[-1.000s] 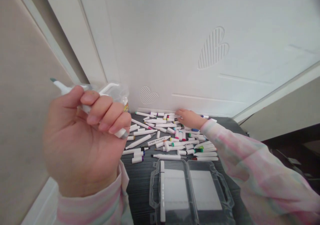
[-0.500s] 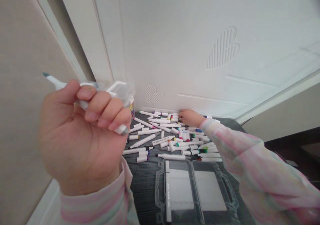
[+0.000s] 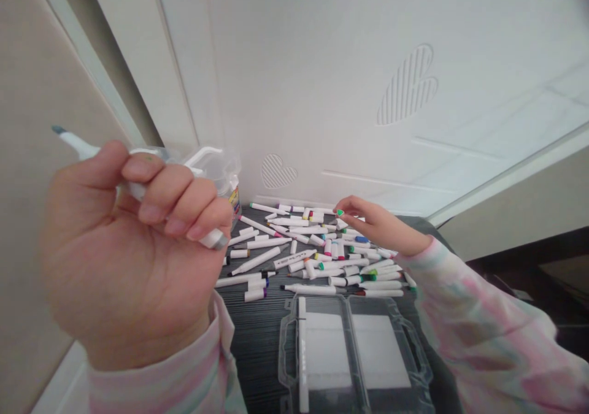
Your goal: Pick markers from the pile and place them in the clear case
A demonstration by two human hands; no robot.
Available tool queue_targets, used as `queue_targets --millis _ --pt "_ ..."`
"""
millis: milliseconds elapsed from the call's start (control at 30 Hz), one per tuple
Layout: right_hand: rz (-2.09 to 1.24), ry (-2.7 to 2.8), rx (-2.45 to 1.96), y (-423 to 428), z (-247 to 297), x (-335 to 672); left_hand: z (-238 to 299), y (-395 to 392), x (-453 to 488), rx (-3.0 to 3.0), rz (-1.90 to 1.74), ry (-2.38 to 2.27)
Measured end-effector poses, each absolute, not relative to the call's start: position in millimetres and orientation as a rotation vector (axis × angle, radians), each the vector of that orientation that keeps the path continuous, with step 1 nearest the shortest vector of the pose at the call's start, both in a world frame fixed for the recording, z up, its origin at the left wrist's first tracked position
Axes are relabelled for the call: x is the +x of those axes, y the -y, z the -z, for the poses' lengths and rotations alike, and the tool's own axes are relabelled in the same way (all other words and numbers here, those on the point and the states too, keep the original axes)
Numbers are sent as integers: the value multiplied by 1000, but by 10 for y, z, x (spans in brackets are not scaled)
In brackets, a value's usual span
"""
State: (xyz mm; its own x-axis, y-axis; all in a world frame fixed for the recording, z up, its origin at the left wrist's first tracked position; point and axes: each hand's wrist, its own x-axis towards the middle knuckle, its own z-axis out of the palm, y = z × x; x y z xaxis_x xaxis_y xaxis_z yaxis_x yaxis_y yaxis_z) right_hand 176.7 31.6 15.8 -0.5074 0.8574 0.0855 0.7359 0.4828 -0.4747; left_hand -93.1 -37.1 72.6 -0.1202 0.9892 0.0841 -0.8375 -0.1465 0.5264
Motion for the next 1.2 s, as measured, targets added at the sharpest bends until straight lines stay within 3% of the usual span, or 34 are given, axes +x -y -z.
queue_targets --millis 100,533,733,967,1067,1200 --pt "-591 2394 -1327 -182 -203 1779 -671 354 -901 566 -1615 -231" --pt "-331 2444 -1641 -179 123 2113 -653 262 -575 502 -1652 -393" --pt "-149 2537 -1617 -245 414 2122 -194 100 122 361 -1255 -496" --pt "73 2548 -1529 -252 665 2195 206 103 504 671 -1212 -918" --pt "-155 2485 -1452 -197 546 2170 225 106 519 896 -1214 -1002" --pt "-798 2282 -1359 8 197 2007 241 89 489 1191 -1197 -1066"
